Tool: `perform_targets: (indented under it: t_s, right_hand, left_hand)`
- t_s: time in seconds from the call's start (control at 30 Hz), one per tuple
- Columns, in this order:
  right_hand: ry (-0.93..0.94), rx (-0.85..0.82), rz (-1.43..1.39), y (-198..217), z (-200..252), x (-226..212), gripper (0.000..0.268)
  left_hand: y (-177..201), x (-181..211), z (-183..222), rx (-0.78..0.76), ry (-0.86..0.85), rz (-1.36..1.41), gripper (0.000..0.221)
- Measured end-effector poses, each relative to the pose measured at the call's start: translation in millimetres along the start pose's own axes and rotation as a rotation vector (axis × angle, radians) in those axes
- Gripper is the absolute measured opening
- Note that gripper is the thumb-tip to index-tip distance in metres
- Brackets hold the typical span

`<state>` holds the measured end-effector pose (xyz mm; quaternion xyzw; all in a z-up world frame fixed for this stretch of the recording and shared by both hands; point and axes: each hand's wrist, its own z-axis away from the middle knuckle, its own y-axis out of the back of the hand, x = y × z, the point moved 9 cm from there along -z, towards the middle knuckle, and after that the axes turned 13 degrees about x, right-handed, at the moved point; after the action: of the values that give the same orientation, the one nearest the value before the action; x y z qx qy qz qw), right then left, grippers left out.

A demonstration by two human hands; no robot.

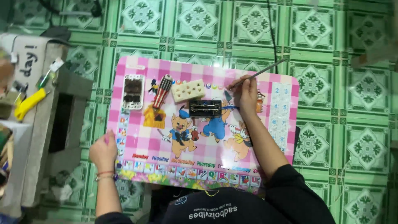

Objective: The person uses a screwdriver to tighten screws on a white electrical outlet, securing internal components. They repeatedly flip the outlet to access different sides and continue tightening screws throughout the clip.

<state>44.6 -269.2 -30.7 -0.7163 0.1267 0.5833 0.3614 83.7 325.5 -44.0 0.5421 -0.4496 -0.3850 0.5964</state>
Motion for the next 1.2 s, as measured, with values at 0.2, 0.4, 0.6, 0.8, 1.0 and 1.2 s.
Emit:
perform_targets:
  t_s: [0.2, 0.4, 0.6, 0.8, 1.0, 1.2]
  right_hand:
    - [0.038, -0.025, 0.069, -6.3, -1.5, -4.3, 0.024]
    - [0.049, -0.025, 0.065, -10.6, -3.0, -11.1, 0.025]
    - [0.051, -0.016, -0.107, -1.3, -5.6, -0.4, 0.025]
    - [0.08, -0.014, -0.088, -0.5, -9.1, -7.0, 0.025]
    - [0.019, 0.091, -0.088, 5.0, -13.7, 7.0, 0.025]
    - [0.002, 0.022, -0.034, -37.0, 12.9, 0.5, 0.024]
  left_hand:
    - [-17.7, -10.4, -8.7, -0.034, 0.003, 0.086, 0.071]
    - [-10.1, 1.6, -7.3, -0.079, -0.002, 0.156, 0.073]
    - [3.6, 13.4, -1.1, -0.082, -0.011, 0.192, 0.073]
    - [-7.0, -0.5, -0.3, -0.151, 0.042, 0.181, 0.07]
    - [-7.8, -20.4, -0.9, -0.203, 0.005, 0.023, 0.076]
    - [7.8, -27.0, 7.3, -0.25, 0.037, 0.067, 0.074]
